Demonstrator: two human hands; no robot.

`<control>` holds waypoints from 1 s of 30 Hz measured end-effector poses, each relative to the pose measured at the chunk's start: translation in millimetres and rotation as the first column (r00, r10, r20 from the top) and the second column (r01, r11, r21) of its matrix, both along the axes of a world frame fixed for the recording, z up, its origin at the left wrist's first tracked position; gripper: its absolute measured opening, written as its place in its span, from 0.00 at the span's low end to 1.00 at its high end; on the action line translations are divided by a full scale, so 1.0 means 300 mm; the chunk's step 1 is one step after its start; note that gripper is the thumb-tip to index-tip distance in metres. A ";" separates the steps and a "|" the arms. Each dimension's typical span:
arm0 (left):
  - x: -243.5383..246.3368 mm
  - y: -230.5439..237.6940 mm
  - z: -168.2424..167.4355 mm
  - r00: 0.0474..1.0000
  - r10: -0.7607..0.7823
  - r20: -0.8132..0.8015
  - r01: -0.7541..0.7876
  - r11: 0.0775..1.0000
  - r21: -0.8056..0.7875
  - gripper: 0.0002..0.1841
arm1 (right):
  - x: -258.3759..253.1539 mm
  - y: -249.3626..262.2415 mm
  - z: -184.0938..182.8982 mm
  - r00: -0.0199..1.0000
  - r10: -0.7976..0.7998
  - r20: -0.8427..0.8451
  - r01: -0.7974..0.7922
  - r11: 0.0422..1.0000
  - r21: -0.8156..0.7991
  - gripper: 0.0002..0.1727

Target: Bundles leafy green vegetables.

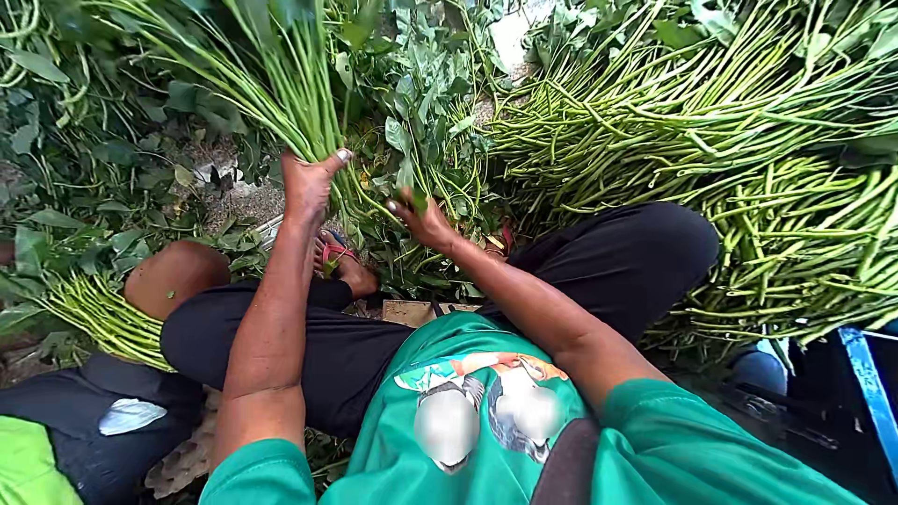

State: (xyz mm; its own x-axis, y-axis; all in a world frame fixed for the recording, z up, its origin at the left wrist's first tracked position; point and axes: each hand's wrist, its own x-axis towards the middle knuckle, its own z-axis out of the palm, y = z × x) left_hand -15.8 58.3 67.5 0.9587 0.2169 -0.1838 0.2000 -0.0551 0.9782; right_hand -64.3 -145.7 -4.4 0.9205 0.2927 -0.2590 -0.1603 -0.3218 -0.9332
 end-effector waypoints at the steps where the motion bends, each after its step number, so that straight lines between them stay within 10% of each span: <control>1: 0.009 0.033 0.013 1.000 0.016 0.020 -0.016 1.000 0.003 0.26 | -0.050 -0.024 -0.026 0.996 0.090 -0.023 -0.092 0.991 -0.096 0.22; 4: 0.030 0.117 0.050 0.998 0.016 0.060 -0.017 1.000 0.011 0.25 | -0.152 -0.077 -0.103 0.896 0.388 -0.218 -0.433 0.871 -0.230 0.21; 7: 0.022 0.139 0.057 0.997 0.013 0.072 -0.013 1.000 0.004 0.27 | -0.114 -0.080 -0.044 0.568 0.636 -0.522 -0.822 0.419 -0.384 0.30; 9: 0.019 0.135 0.056 0.997 0.011 0.079 -0.014 1.000 0.028 0.28 | -0.070 -0.102 0.009 0.564 0.603 -0.564 -0.816 0.304 -0.491 0.33; 12: 0.009 0.121 0.052 0.998 0.005 0.060 -0.012 0.993 0.122 0.28 | 0.019 -0.162 0.097 0.778 0.490 -0.394 -0.620 0.494 -0.609 0.13; 15: 0.003 0.105 0.051 1.000 -0.026 0.008 0.025 0.989 0.146 0.33 | 0.116 -0.204 0.136 0.937 0.305 -0.169 -0.336 0.658 -0.674 0.14; 19: -0.022 0.059 0.057 0.969 -0.212 -0.123 0.166 0.937 -0.306 0.19 | 0.195 -0.245 -0.072 0.978 0.065 -0.197 -0.149 0.883 -0.446 0.17; 23: -0.037 -0.005 0.056 0.927 -0.263 -0.266 0.068 0.818 -0.571 0.11 | 0.125 -0.200 -0.302 0.893 -0.073 -0.443 -0.115 0.917 -0.383 0.25; 30: -0.010 0.000 -0.008 0.978 -0.020 -0.209 -0.058 0.930 -0.363 0.11 | 0.094 -0.160 -0.252 0.926 -0.121 -0.356 -0.030 0.920 -0.391 0.23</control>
State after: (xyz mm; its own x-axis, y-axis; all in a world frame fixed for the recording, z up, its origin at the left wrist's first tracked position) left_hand -19.0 58.3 64.9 0.8877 0.1152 -0.4458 0.3958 0.3035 0.8667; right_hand -36.1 -193.6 -79.9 0.7467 0.0613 -0.6623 -0.4890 -0.6245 -0.6090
